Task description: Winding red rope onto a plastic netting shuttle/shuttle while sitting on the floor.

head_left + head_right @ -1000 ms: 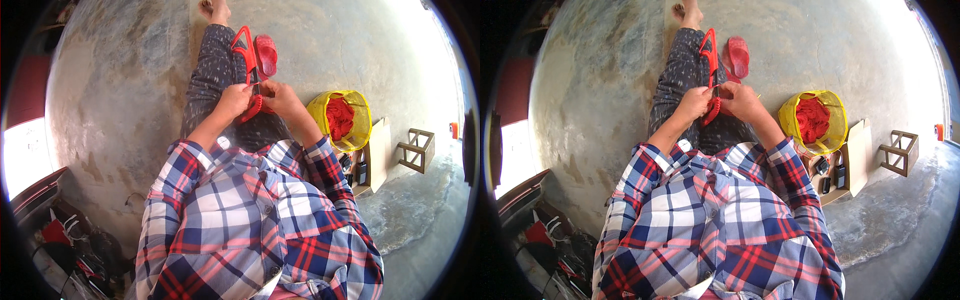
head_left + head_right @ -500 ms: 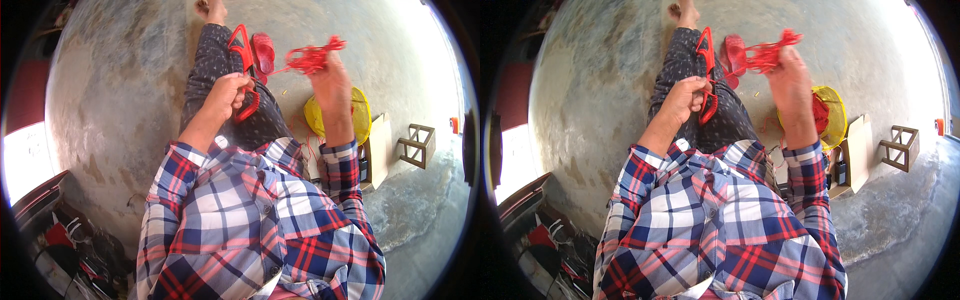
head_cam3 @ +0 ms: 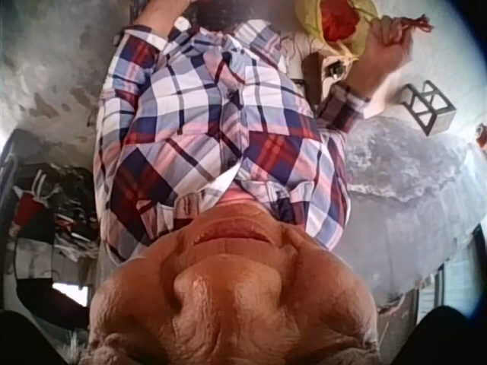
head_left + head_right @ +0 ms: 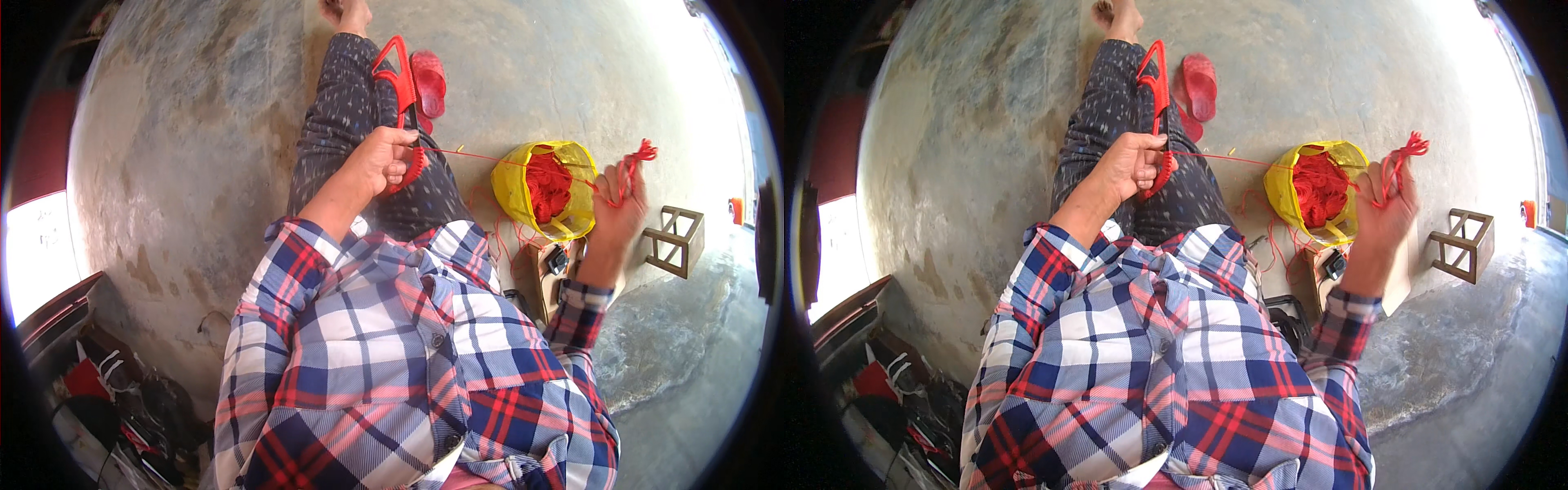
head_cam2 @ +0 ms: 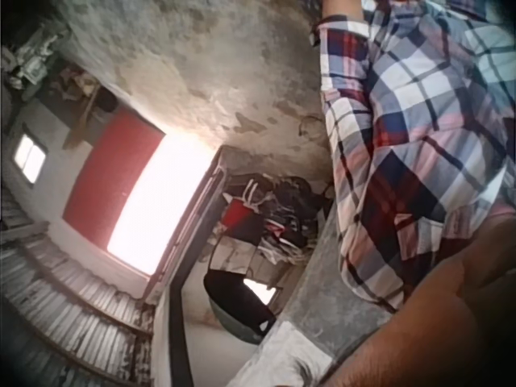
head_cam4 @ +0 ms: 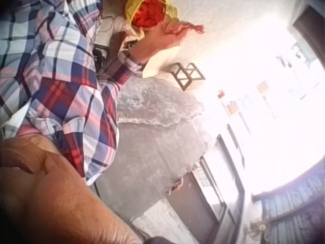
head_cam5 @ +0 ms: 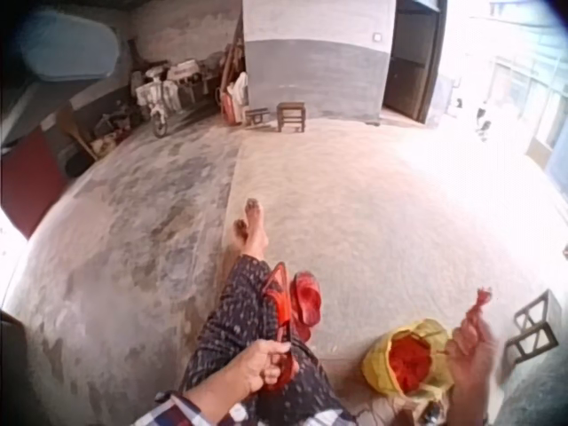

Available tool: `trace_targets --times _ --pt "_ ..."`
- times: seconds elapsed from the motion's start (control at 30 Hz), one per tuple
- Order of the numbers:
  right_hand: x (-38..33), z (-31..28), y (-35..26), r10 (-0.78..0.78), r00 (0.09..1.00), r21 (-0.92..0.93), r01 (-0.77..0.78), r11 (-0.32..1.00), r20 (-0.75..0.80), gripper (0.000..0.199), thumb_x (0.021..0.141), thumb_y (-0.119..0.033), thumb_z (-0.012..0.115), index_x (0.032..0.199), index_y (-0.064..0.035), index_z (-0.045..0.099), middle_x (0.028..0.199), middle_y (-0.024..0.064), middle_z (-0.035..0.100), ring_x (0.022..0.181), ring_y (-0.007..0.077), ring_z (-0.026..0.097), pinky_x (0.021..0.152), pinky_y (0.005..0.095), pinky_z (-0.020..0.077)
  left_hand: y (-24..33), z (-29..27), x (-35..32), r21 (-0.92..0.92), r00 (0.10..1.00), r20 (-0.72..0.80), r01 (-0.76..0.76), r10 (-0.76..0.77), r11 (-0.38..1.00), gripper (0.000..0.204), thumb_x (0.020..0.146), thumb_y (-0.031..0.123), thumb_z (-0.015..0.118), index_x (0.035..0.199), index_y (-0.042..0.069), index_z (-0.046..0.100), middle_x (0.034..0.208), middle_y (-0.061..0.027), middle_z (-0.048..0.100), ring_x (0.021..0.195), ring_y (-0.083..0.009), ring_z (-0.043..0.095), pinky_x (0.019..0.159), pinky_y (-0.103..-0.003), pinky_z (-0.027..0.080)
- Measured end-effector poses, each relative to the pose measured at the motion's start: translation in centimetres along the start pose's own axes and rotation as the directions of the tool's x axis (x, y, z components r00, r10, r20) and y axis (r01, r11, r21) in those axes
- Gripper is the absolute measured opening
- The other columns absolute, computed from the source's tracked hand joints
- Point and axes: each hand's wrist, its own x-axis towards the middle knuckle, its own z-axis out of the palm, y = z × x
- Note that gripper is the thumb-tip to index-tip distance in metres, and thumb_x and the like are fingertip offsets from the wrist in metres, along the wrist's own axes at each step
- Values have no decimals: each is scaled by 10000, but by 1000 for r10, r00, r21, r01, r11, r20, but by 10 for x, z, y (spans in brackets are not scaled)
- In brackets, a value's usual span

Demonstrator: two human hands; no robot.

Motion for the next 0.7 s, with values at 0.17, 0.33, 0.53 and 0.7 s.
trace_targets --times 0.17,0.33,0.53,0.7 --pt "7 0 92 360 933 119 -355 927 -24 183 956 -221 523 907 -50 565 636 -28 466 522 76 389 479 232 301 -16 5 -9 372 885 -195 -332 422 867 140 821 169 659 839 36 619 790 -75 625 513 -82 462 468 -232 389" --pt "-39 64 171 749 655 -23 -751 660 102 350 959 -433 507 965 -93 589 707 25 586 577 129 553 517 256 434 -26 39 -31 768 439 470 -631 766 -109 292 812 150 718 1067 24 651 1122 -125 593 997 -244 588 871 -320 466" --pt "-14 67 163 816 529 -336 -744 578 232 432 961 -482 474 1015 -72 598 638 -36 467 515 58 421 452 193 298 10 25 -42 -234 773 259 -532 579 814 159 928 83 584 1080 40 605 1003 -70 652 902 -190 632 856 -367 505" --pt "39 38 166 550 828 -583 -396 709 107 197 887 -190 634 1009 -39 671 700 -45 521 575 46 449 524 197 354 34 -17 -29 855 459 362 -510 811 -93 109 805 96 661 913 98 675 920 -50 645 851 -222 625 815 -373 487"
